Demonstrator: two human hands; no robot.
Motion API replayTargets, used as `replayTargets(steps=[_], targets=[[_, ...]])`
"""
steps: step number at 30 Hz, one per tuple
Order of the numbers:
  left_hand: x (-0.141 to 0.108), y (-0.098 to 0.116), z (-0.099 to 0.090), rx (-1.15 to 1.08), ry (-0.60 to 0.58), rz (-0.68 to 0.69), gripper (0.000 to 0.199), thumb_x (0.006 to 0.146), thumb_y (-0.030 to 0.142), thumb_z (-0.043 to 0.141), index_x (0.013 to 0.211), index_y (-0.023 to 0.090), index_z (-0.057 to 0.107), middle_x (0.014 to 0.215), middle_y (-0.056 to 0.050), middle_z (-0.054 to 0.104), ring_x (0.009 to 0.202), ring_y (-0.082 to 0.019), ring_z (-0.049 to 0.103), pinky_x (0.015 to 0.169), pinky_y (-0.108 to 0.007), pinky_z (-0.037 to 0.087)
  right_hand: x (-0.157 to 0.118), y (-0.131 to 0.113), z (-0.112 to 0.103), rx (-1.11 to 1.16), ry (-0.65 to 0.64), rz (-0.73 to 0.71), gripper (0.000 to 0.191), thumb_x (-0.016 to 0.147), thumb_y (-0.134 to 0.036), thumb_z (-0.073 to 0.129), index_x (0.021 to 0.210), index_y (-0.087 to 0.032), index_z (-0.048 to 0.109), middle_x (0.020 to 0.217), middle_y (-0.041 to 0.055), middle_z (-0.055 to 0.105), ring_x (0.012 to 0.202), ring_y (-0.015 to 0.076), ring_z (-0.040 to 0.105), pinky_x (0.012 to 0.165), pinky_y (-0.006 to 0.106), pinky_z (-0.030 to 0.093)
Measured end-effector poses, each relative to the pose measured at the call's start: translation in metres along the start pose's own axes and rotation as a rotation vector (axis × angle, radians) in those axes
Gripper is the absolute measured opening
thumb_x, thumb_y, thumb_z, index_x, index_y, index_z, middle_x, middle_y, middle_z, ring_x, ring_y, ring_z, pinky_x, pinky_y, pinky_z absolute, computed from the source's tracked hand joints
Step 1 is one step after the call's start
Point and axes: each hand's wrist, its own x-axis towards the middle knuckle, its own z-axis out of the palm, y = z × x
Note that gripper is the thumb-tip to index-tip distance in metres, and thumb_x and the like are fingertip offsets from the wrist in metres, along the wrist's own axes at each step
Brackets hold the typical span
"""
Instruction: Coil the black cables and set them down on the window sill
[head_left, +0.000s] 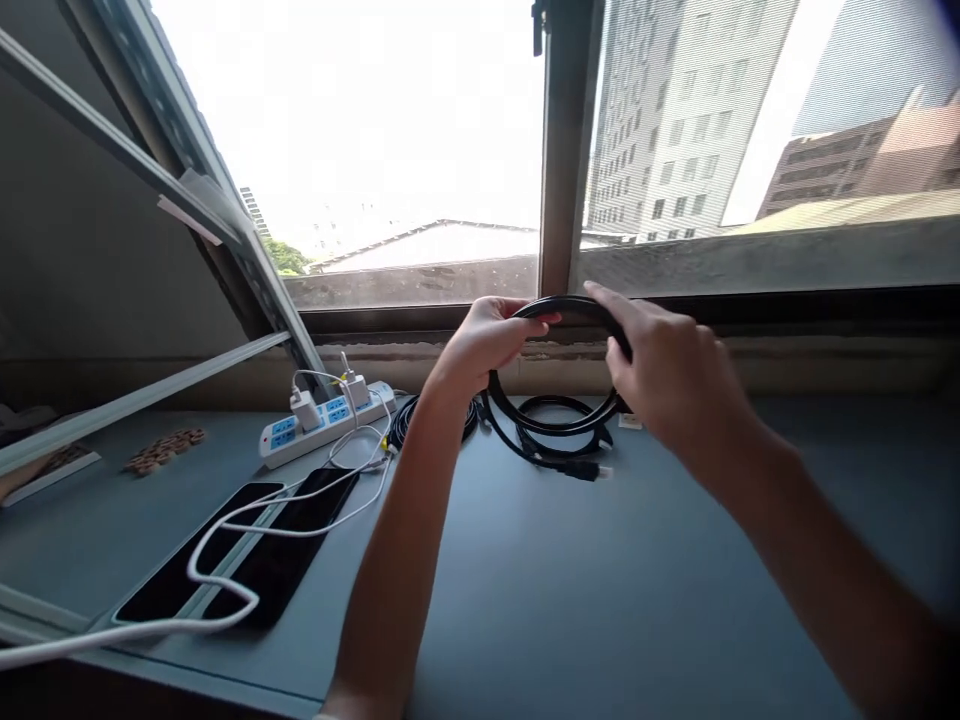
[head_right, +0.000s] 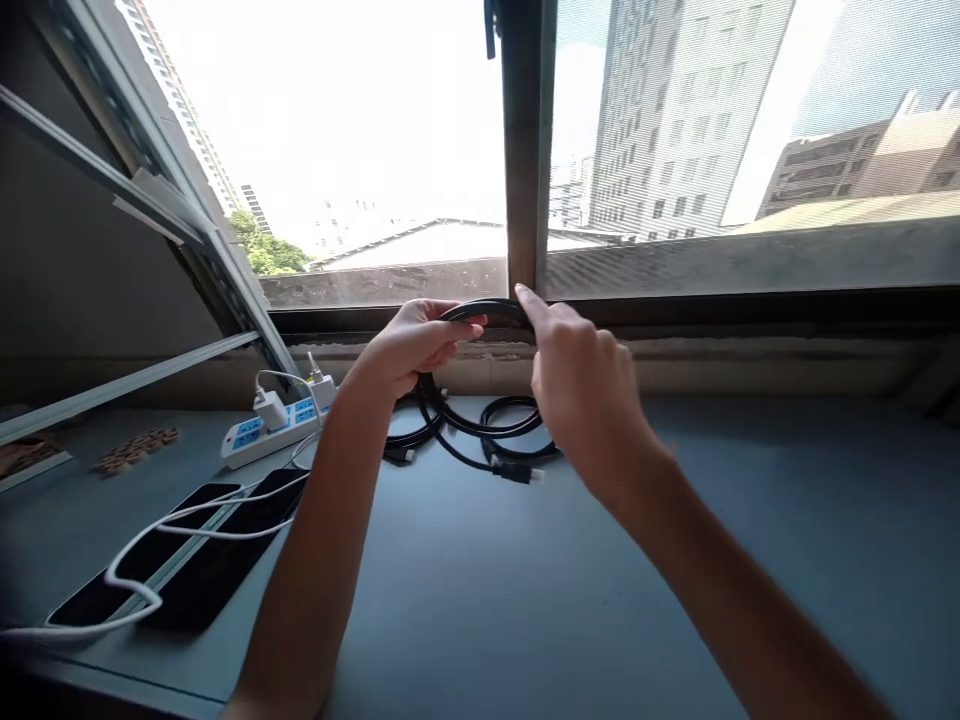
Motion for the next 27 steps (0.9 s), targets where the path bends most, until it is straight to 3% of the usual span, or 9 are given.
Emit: replayTargets(steps=[4, 8, 16, 21, 27], targets=[[0.004, -0.004, 0.001, 0.032, 0.034, -0.014, 0.01, 0.072, 0.007, 0.058, 0.07, 0.013, 0.065, 0.045, 0.006, 0.029, 0.035, -0.001, 0.019, 0.035, -0.016, 0.009, 0.003, 0.0, 0.003, 0.039, -0.153, 0.03, 0.068, 0.083, 0.007, 0.049, 0.142, -0.019, 0.029, 0.108, 0.0074, 0.056, 0.069, 0.0274, 0.06, 0.047, 0.026, 0.042], [0.002, -0.002, 0.004, 0.079, 0.015, -0.014, 0.007, 0.073, 0.011, 0.06, 0.074, 0.014, 0.066, 0.043, 0.007, 0.027, 0.035, -0.001, 0.017, 0.034, -0.016, 0.009, 0.005, 0.001, -0.004, 0.124, -0.253, 0.024, 0.073, 0.083, 0.014, 0.048, 0.143, -0.023, 0.026, 0.108, 0.0052, 0.055, 0.068, 0.023, 0.059, 0.046, 0.024, 0.037], [-0.003, 0.005, 0.005, 0.124, -0.012, -0.024, 0.008, 0.074, 0.014, 0.06, 0.081, 0.013, 0.066, 0.041, 0.008, 0.025, 0.035, -0.002, 0.016, 0.035, -0.017, 0.008, 0.008, 0.013, -0.009, 0.14, -0.311, -0.027, 0.075, 0.086, 0.012, 0.053, 0.145, -0.021, 0.02, 0.095, 0.0036, 0.057, 0.069, 0.0222, 0.058, 0.048, 0.022, 0.033], [-0.001, 0.004, -0.007, 0.135, -0.276, -0.099, 0.01, 0.069, 0.02, 0.068, 0.069, 0.012, 0.061, 0.042, 0.007, 0.029, 0.036, -0.001, 0.016, 0.035, -0.017, 0.007, 0.01, 0.017, 0.012, 0.215, -0.378, -0.113, 0.07, 0.09, 0.005, 0.059, 0.144, -0.02, 0.022, 0.097, 0.003, 0.059, 0.076, 0.0239, 0.059, 0.051, 0.022, 0.035], [-0.004, 0.007, -0.007, 0.062, -0.216, -0.064, 0.021, 0.072, 0.024, 0.067, 0.059, 0.013, 0.054, 0.04, 0.007, 0.027, 0.035, -0.001, 0.017, 0.034, -0.016, 0.008, 0.011, 0.014, 0.029, 0.229, -0.314, -0.03, 0.083, 0.081, -0.003, 0.073, 0.143, -0.012, 0.017, 0.096, 0.0052, 0.058, 0.079, 0.0261, 0.058, 0.057, 0.024, 0.04]])
